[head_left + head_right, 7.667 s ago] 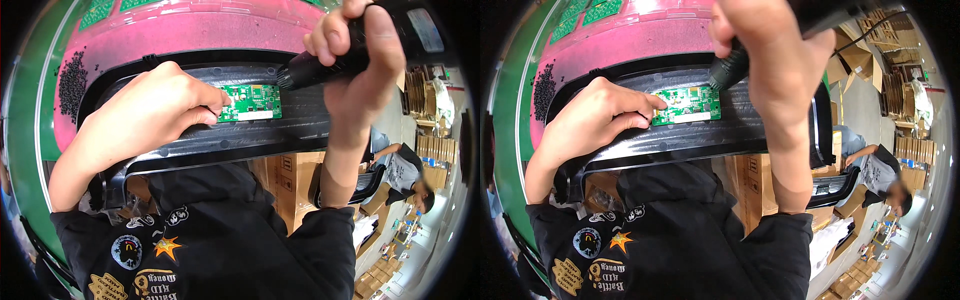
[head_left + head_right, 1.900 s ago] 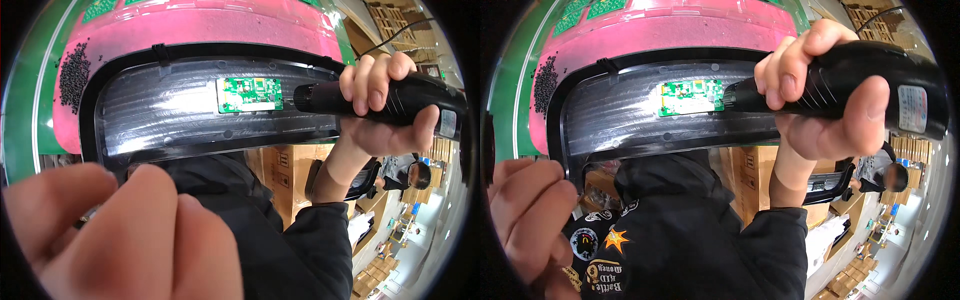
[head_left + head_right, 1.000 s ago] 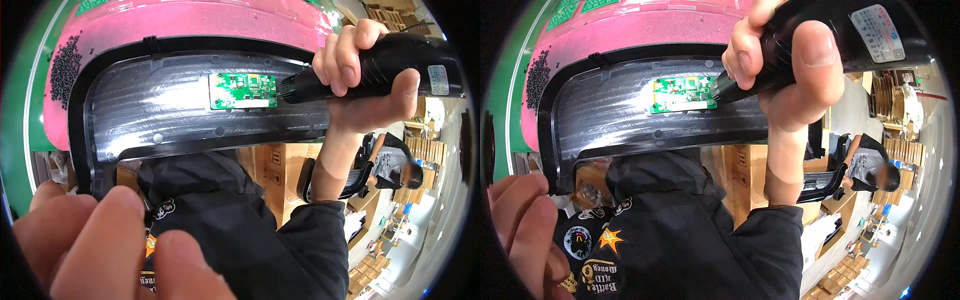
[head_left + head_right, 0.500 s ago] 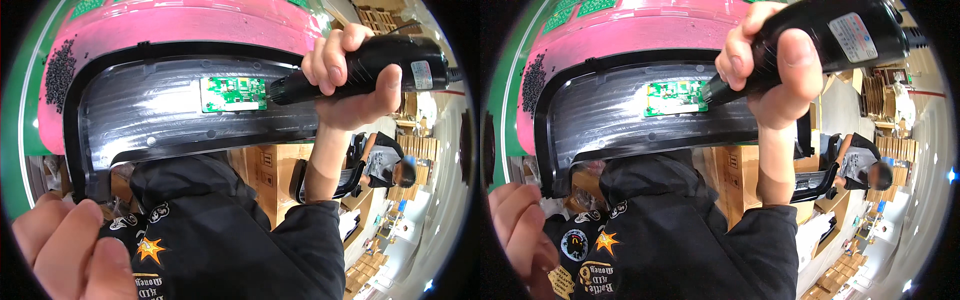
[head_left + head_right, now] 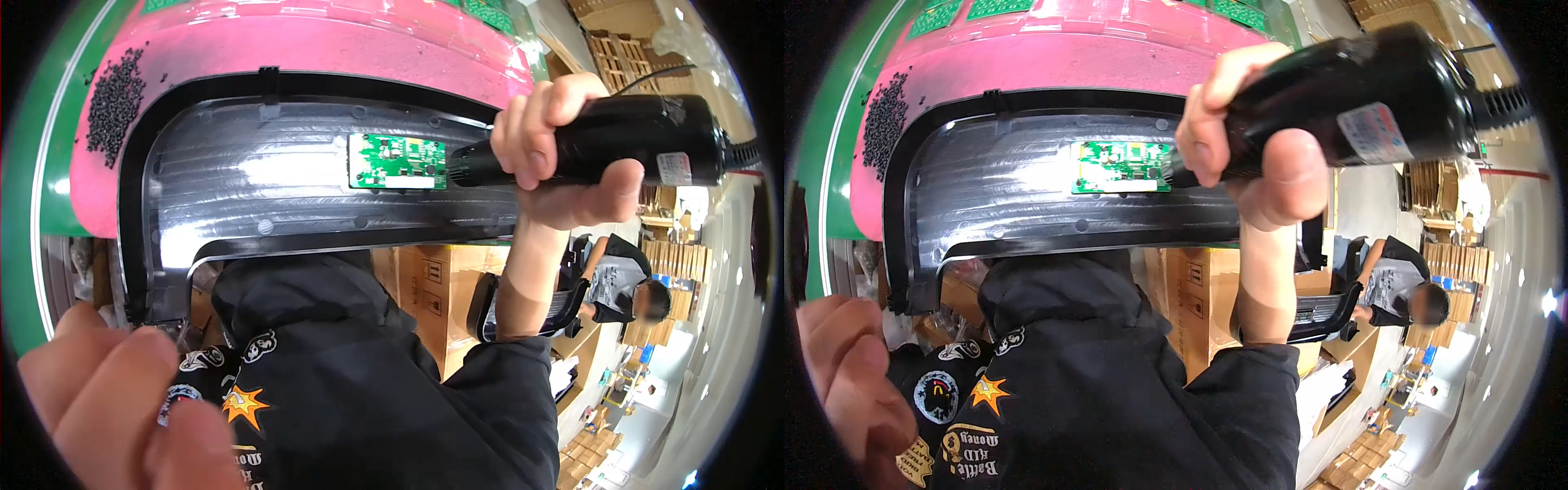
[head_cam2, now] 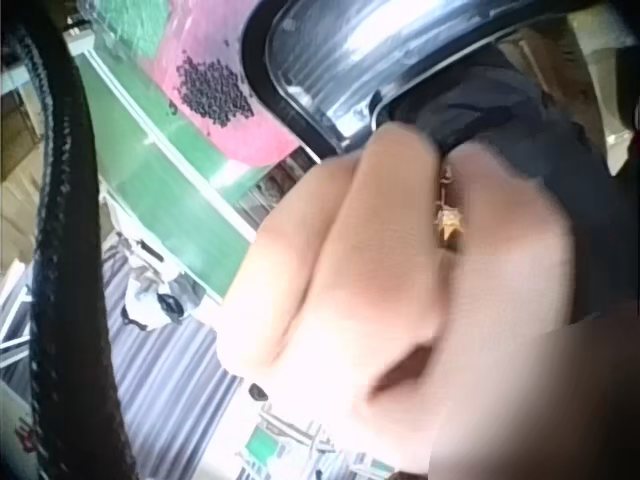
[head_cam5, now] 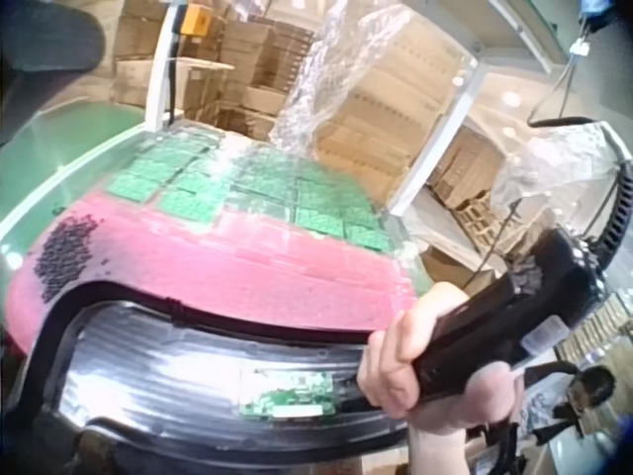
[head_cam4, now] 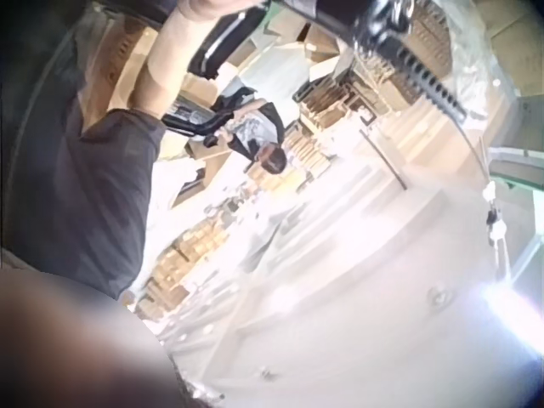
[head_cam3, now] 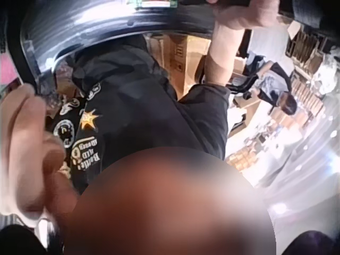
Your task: Assembling electronic components by placing circuit boards into plastic housings and securing them with screws using an electric screwdriver.
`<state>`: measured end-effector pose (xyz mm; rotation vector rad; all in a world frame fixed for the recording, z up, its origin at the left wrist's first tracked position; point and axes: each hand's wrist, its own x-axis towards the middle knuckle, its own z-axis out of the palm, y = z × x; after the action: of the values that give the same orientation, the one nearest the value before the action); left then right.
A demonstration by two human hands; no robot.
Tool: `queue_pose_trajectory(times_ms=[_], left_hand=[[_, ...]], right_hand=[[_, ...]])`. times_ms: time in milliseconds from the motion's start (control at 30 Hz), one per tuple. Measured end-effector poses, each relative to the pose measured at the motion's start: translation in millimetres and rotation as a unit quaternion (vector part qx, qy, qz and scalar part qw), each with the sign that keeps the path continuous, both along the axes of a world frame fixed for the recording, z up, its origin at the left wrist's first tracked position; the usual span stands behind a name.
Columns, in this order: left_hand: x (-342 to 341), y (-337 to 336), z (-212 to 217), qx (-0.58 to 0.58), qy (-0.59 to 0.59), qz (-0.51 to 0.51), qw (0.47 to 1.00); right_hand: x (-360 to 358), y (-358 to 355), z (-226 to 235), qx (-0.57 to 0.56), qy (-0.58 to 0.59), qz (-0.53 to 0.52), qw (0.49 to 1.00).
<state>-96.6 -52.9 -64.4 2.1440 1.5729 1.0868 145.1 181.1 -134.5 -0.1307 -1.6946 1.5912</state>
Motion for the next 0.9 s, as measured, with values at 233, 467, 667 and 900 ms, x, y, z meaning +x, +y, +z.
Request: queue_pose_trajectory(times_ms=[233, 467, 667, 900], left_hand=[[-5, -1, -4, 0.04, -0.012, -0.005, 0.999], [-12, -14, -3, 0.086, -0.003, 0.031, 0.996], [-20, -35, -7, 0.124, 0.001, 0.084, 0.989], [-21, -55, -18, 0.158, -0.014, 0.132, 0.978]], right_hand=[[-3, -2, 5, 0.025, -0.041, -0.026, 0.999], [-5, -4, 3, -0.008, -0.008, -0.042, 0.999], [-1, -10, 1, 0.003, 0.028, -0.074, 0.997], [8, -13, -1, 0.024, 0.049, -0.059, 0.997]])
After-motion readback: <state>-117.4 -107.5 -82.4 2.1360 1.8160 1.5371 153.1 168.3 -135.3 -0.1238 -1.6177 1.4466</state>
